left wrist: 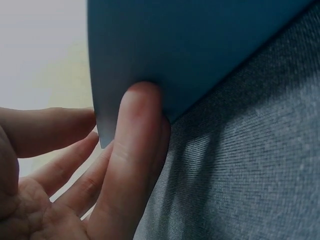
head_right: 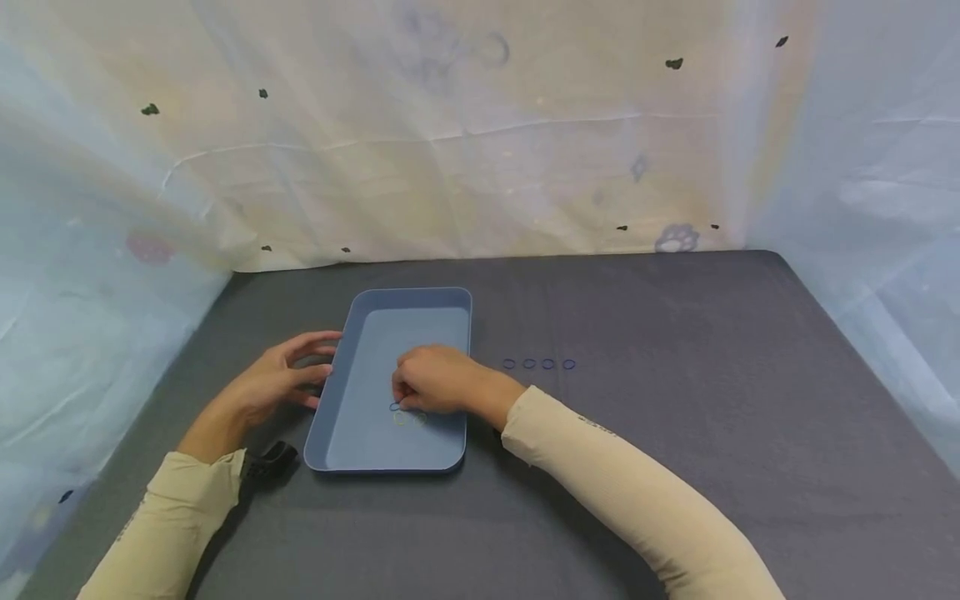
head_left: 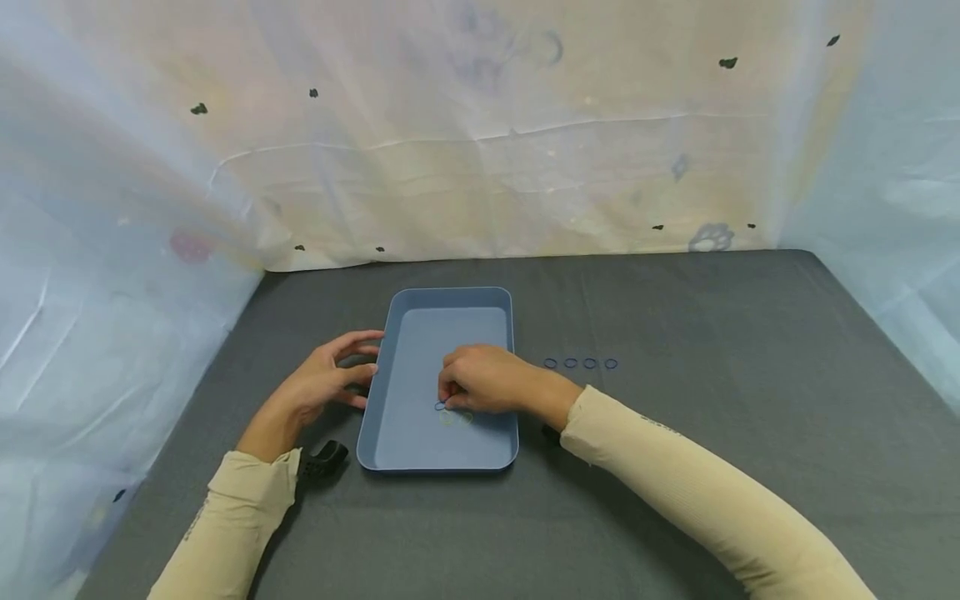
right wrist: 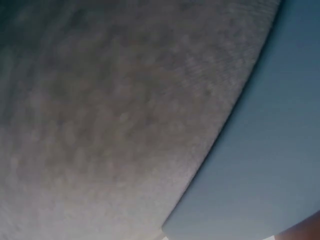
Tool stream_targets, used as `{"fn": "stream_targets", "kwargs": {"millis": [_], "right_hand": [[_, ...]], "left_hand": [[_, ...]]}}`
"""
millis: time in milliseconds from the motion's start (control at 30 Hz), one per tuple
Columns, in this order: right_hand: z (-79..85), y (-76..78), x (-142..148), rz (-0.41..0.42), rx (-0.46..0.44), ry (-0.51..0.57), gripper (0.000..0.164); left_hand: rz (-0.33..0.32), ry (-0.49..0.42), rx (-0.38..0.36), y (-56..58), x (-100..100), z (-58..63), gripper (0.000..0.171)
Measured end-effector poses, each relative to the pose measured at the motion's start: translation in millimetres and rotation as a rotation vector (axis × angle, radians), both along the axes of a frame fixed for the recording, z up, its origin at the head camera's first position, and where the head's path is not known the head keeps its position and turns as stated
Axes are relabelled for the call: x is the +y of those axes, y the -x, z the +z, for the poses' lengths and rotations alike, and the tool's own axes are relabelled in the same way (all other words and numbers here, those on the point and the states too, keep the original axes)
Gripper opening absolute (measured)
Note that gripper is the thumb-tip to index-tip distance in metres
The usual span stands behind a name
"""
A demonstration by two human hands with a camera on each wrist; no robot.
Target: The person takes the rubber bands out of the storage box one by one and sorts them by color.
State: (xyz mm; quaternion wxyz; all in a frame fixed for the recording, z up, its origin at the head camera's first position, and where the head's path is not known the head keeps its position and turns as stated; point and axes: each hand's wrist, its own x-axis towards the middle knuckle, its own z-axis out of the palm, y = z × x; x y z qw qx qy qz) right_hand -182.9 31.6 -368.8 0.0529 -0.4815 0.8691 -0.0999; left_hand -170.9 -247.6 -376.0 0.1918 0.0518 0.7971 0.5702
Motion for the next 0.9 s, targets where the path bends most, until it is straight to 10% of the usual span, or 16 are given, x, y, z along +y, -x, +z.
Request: {"fn": "stream_targets", "kwargs": {"millis": [900], "right_hand": [[2.2, -6.7, 5.4, -0.024, 0.066, 0.019, 0.011]], "left_hand": [[-0.005, 0.007, 0.004, 1.1, 5.2, 4.0, 0.060]]}}
